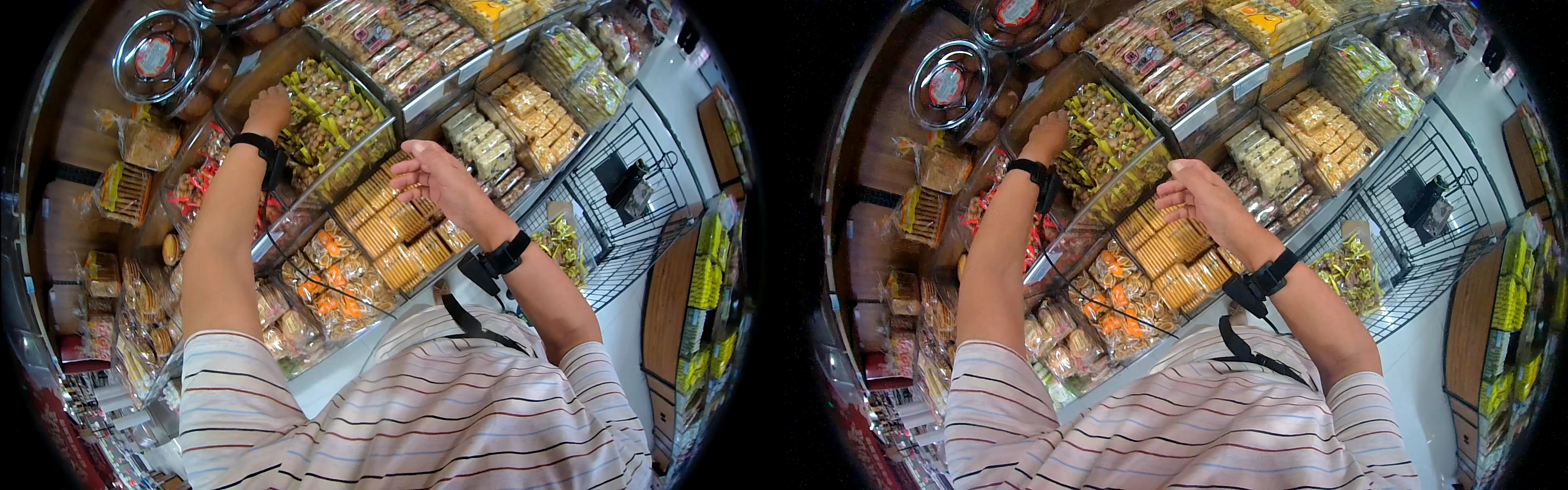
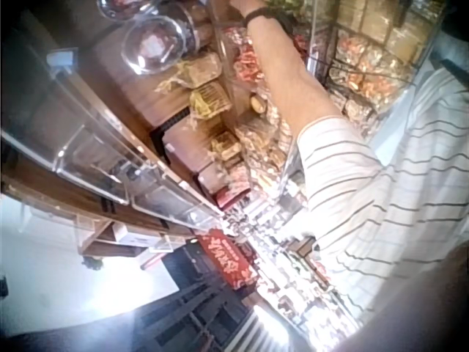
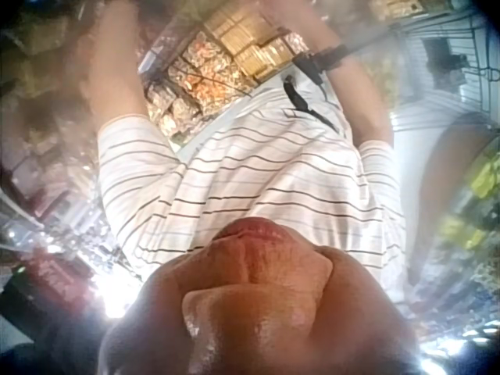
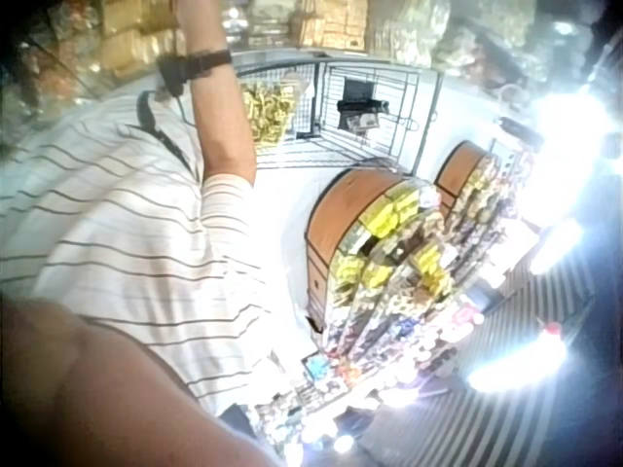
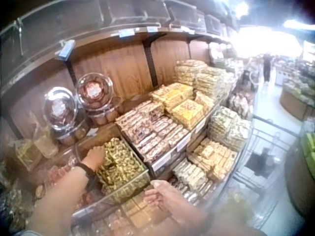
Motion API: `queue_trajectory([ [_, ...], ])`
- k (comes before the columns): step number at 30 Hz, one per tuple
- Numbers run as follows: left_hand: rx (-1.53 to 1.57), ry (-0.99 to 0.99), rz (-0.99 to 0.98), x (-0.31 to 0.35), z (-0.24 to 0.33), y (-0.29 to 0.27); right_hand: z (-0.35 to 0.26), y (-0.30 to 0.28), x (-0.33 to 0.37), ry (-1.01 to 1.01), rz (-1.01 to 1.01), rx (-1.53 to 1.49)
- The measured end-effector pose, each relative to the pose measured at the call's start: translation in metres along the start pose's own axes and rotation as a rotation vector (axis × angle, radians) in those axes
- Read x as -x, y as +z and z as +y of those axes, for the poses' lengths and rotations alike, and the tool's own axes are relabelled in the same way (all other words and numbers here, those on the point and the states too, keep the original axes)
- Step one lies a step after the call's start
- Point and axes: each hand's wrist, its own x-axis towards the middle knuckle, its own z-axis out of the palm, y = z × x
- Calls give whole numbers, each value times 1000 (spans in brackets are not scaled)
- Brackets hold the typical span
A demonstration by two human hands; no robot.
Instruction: The person picks up several small packets of snacks from a store shelf, places them into a plastic container inside a shopping cart, and repeats this process by selecting more snack packets and adding them to the container.
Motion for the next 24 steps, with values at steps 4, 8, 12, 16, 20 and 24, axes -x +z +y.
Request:
queue_trajectory([
  [4,45,-11,-67,-2,8,13,2,-2,2,22,11,15],
  [8,75,-11,-139,2,10,-19,-3,-6,10,31,13,29],
  [12,87,-80,-168,13,10,-40,-5,-11,17,27,31,12],
  [16,137,-50,-81,19,15,-62,-4,-15,22,38,68,26],
  [20,213,12,-86,17,9,-47,0,-18,28,31,56,37],
  [24,260,-18,-80,9,9,-34,-14,-17,50,3,-5,94],
])
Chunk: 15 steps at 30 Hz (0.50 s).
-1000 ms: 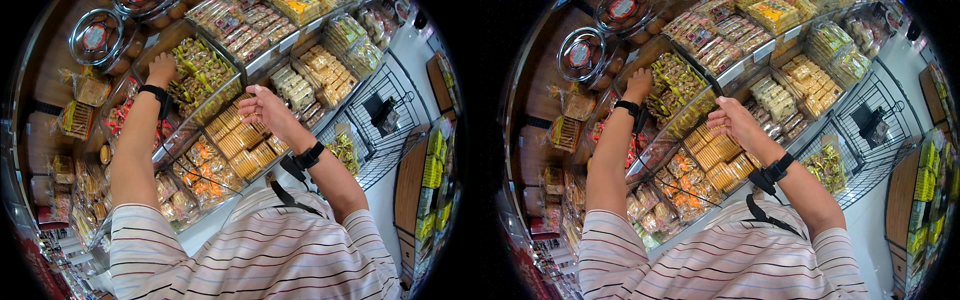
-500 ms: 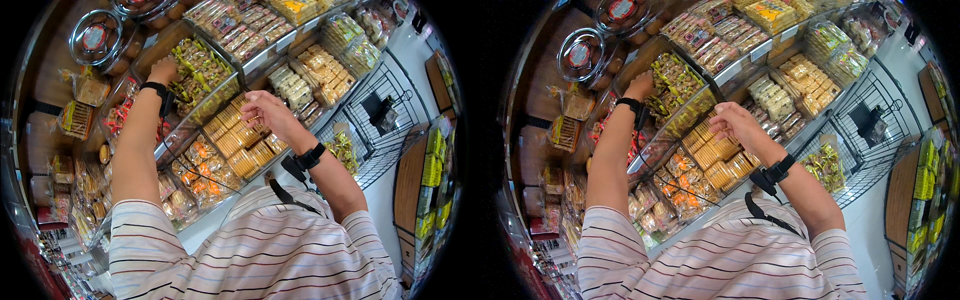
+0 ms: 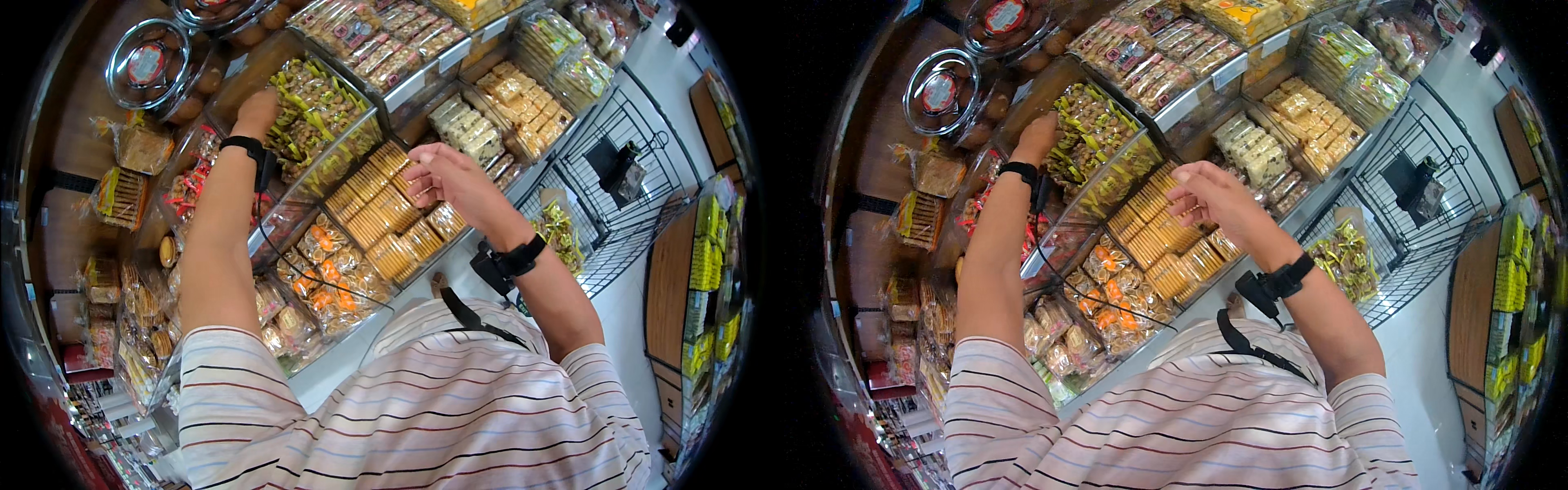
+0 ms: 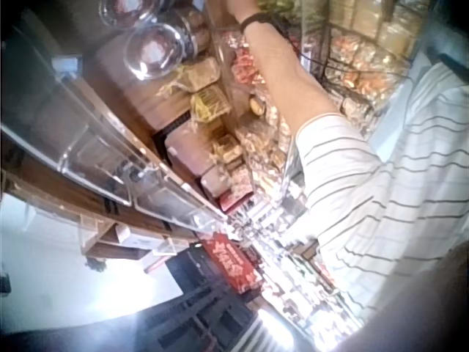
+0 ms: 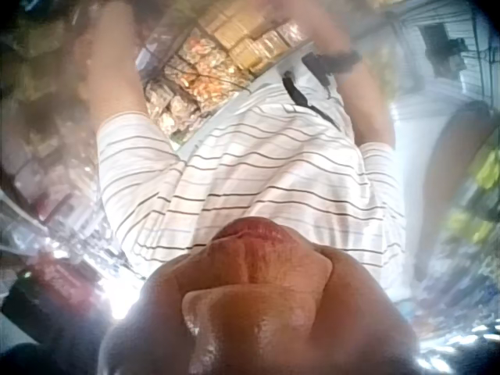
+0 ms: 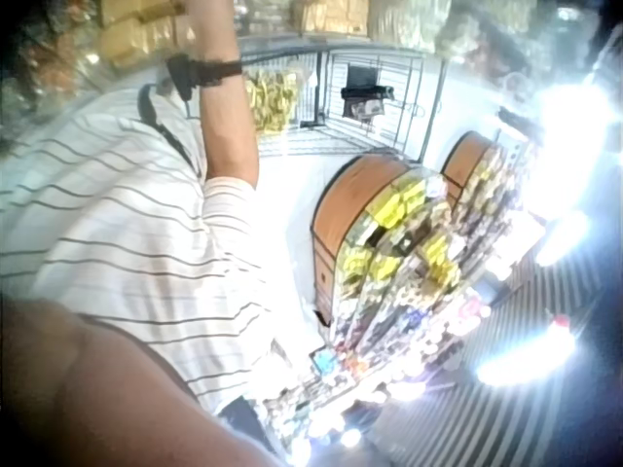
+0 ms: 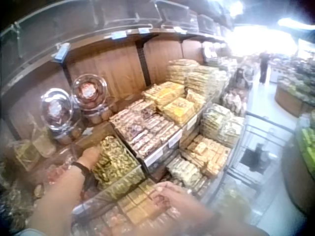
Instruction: The person picks up several small packets of snacks from a store shelf, places them into a plastic container inside a shopping cart, and repeats this process by selecting more snack packets and adding them to the container.
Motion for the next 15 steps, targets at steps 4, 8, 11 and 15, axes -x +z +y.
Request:
queue_trajectory([
  [4,-16,86,-71,-1,-8,-13,-54,14,60,-98,-302,9],
  [8,120,59,-13,-1,16,-58,-102,46,139,-379,-620,85],
  [11,356,277,159,23,92,-97,-107,44,166,-481,-733,92],
  [15,624,342,190,93,220,-162,-109,36,214,-513,-788,134],
])
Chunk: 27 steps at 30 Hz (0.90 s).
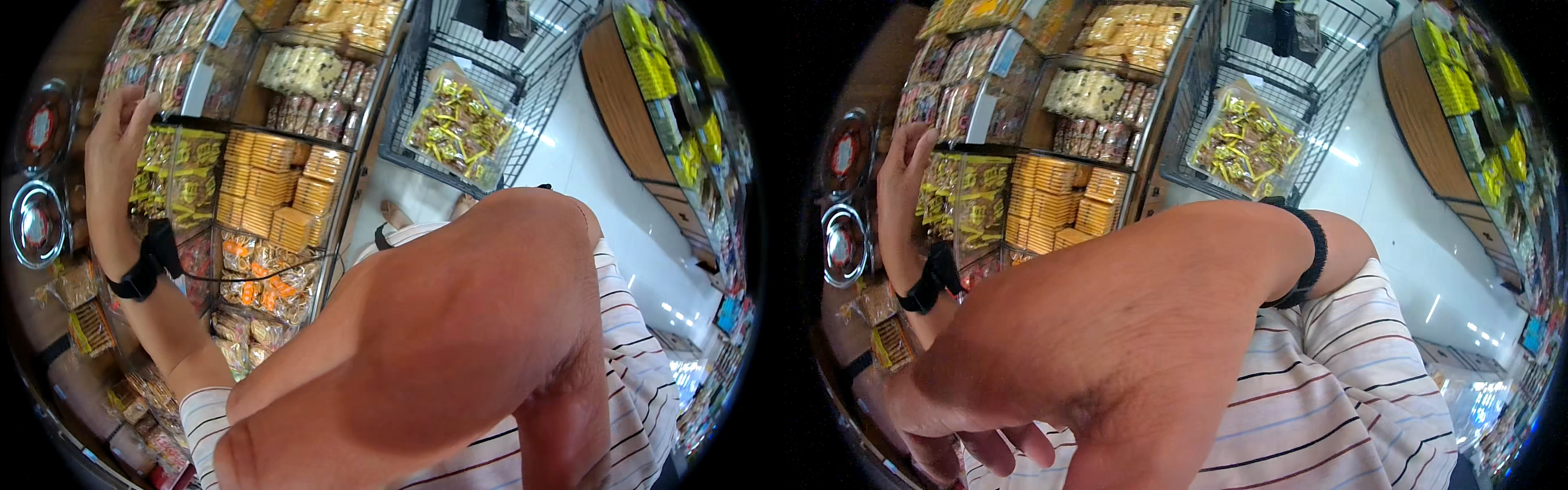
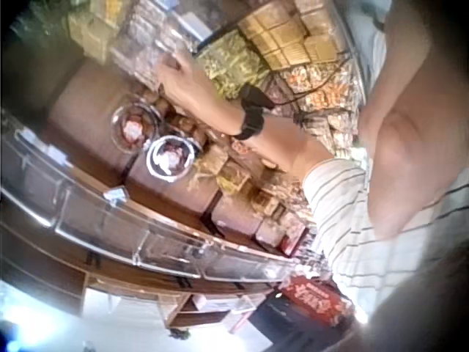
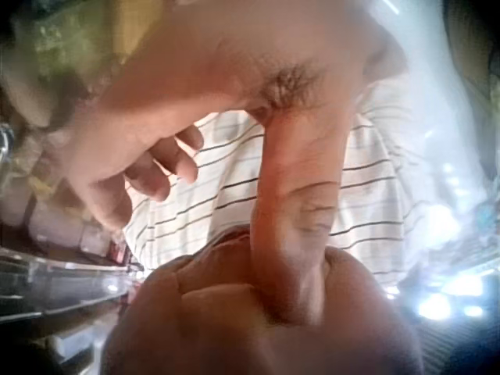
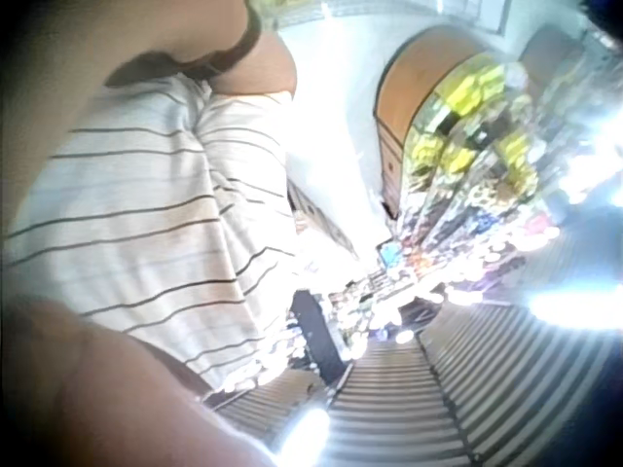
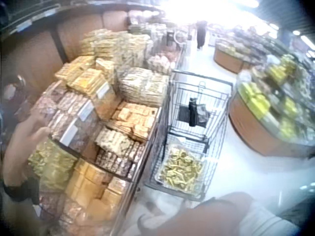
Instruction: The person picks up several small packets of snacks from a store shelf, places them into a plastic container inside a shopping cart, and repeats this process by selecting more snack packets and adding them to the container.
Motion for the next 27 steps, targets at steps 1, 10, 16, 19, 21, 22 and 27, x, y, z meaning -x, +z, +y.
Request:
queue_trajectory([
  [1,48,62,-39,-6,26,10,-3,2,10,2,14,14],
  [10,360,313,-288,-11,170,176,-13,-66,134,263,793,126],
  [16,514,112,-606,11,197,363,26,-98,330,161,1829,76],
  [19,517,67,-779,33,201,452,48,-78,403,266,1944,-93],
  [21,391,29,-903,44,215,494,62,-60,436,329,1973,-101],
  [22,409,114,-837,55,212,525,67,-52,444,364,1979,-104],
  [27,286,280,-822,87,231,609,69,-32,463,440,1987,-163],
])
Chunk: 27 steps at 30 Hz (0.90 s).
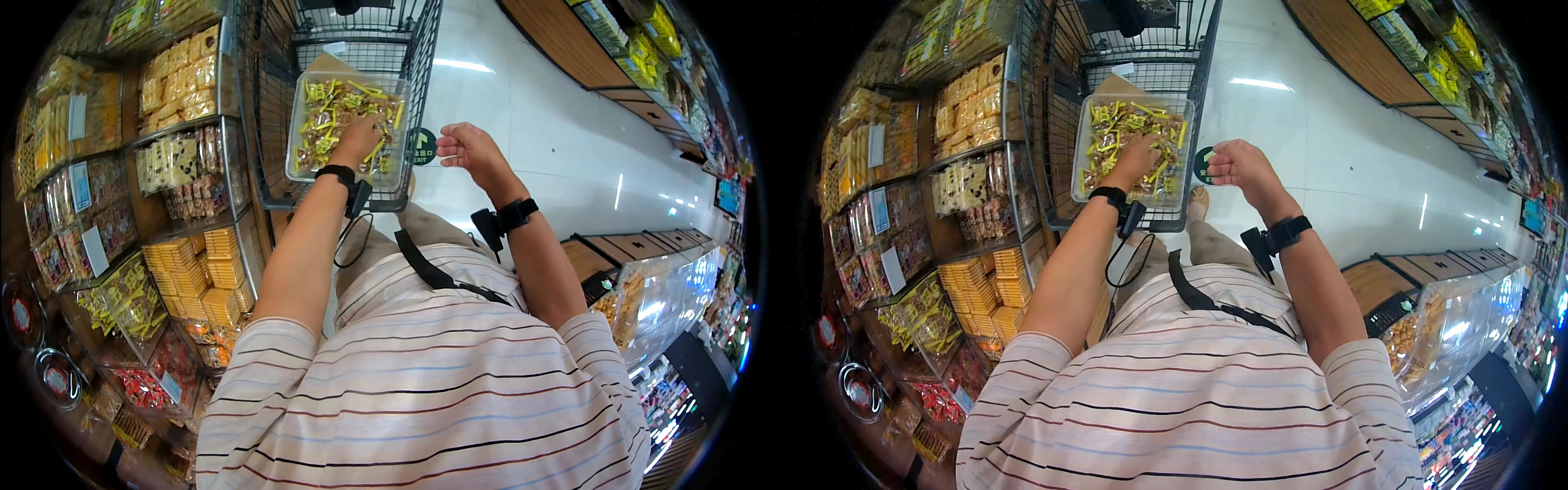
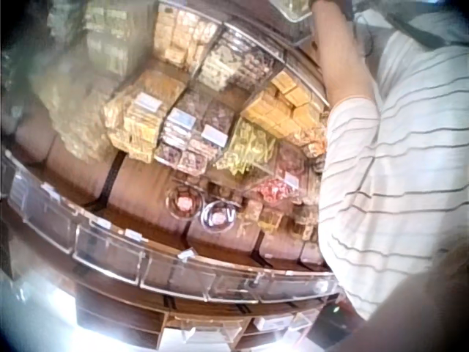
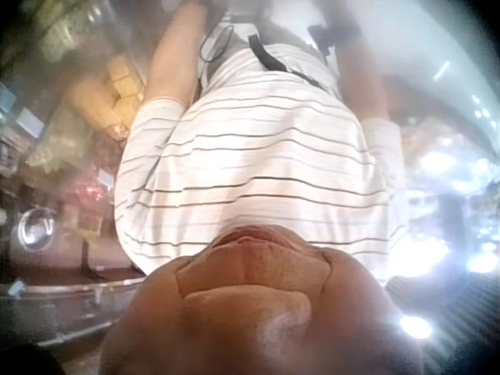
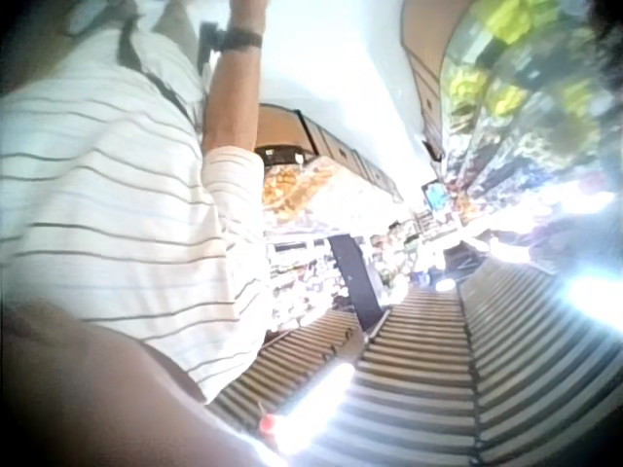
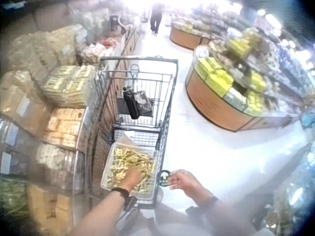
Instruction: The person picks up several small packets of snacks from a store shelf, places them into a plastic container inside a shopping cart, and repeats this process by selecting more snack packets and adding them to the container.
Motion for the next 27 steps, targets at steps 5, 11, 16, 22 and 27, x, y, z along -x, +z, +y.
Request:
queue_trajectory([
  [5,-141,-169,-170,-32,24,21,-8,-9,9,19,-3,16],
  [11,-199,-210,-167,-60,27,40,2,-24,4,77,-4,-30],
  [16,-225,-169,-98,-60,11,49,3,-21,0,94,-40,-20],
  [22,0,-59,262,-25,-5,28,2,-9,-14,43,-99,60],
  [27,478,-219,274,20,9,-23,6,18,-30,-110,-169,276],
])
